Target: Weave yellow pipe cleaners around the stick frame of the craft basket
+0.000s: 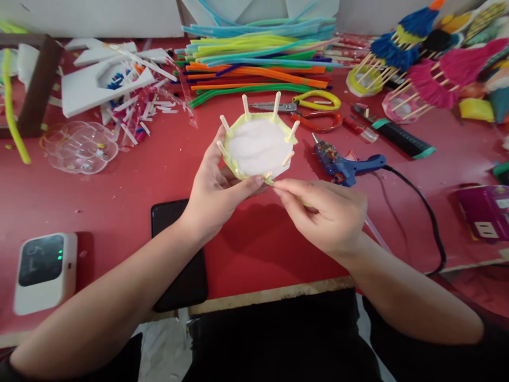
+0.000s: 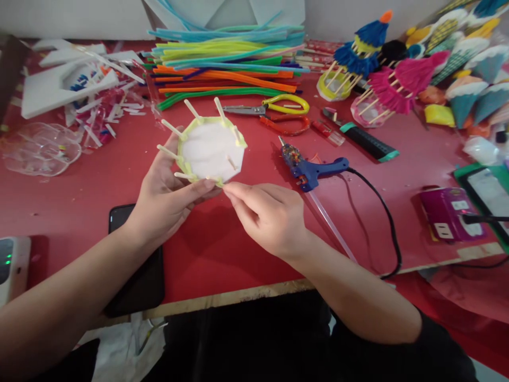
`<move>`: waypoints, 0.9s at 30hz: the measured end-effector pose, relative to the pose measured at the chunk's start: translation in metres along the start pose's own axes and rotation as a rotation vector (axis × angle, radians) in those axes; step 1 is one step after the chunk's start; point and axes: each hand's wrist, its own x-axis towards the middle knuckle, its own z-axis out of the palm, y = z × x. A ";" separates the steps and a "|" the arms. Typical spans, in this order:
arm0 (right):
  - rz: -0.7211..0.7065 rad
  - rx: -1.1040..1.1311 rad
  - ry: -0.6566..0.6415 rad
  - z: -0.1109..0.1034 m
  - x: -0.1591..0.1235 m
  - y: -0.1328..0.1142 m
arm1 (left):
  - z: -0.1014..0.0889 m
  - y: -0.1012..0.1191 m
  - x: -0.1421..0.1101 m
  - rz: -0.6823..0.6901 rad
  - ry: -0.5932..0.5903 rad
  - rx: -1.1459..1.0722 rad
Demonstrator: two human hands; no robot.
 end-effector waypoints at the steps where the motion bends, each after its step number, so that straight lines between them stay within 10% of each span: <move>1: 0.011 0.016 0.001 0.000 0.000 0.000 | 0.000 0.001 0.000 -0.012 0.004 -0.014; 27: 0.336 0.175 0.059 0.001 -0.001 0.006 | -0.002 0.004 -0.001 0.065 -0.063 0.043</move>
